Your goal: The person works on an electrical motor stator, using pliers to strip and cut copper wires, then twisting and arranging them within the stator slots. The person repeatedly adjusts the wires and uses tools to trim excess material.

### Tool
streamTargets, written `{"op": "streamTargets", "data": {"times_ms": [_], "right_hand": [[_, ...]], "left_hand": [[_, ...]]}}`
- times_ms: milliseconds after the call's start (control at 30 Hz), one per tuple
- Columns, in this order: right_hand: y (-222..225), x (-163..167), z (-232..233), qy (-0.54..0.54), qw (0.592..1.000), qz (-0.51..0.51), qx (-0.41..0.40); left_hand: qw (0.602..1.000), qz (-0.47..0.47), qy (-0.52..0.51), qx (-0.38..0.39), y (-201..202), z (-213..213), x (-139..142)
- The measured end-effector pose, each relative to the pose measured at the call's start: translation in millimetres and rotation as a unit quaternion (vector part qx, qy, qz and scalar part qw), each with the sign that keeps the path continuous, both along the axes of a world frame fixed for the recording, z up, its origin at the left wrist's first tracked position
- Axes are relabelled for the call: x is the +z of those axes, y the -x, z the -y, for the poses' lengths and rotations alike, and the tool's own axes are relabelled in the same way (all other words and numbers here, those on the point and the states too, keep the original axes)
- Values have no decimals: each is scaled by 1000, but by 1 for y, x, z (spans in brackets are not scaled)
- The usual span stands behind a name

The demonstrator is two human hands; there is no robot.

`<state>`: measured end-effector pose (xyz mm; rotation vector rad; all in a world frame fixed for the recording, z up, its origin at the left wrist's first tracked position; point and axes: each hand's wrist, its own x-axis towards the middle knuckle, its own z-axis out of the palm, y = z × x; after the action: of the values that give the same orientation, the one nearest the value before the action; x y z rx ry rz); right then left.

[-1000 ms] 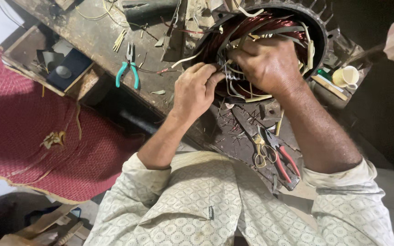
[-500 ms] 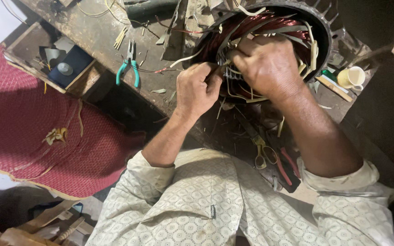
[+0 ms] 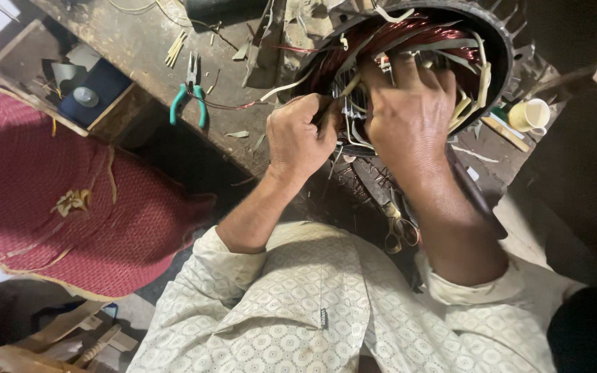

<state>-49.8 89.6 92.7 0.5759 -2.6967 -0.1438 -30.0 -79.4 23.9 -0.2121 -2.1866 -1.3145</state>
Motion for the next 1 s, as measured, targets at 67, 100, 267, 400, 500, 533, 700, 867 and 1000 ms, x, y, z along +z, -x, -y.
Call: {"op": "streamTargets", "data": {"times_ms": [67,100,267,400,500,533,700,867,1000], "right_hand": [[-1,-6,1,39,998,-46,-7],[-1,-9,2,58,996,-68,-10],[0,-20,8,182,982,-48,-7],[1,-18,9,229,973,-38,-2],[1,-17,3,327,943,37,51],[2,-18,2,329,942,39,47],[4,-26,6,281,959,21,5],[0,-9,7,302,952,47,28],[-4,0,10,335,935,112,39]], "left_hand": [[1000,-1,-5,-2,-1,-1,0],[1000,-7,-4,-1,-2,-1,0],[998,-50,-30,-27,-5,-1,-1],[998,31,-33,-43,-6,0,-1],[998,6,-24,-50,-7,0,-2],[998,-24,-24,-56,-7,1,-2],[997,17,-34,-65,-6,4,1],[997,25,-28,-67,-6,3,5],[996,20,-42,-81,-6,2,5]]}}
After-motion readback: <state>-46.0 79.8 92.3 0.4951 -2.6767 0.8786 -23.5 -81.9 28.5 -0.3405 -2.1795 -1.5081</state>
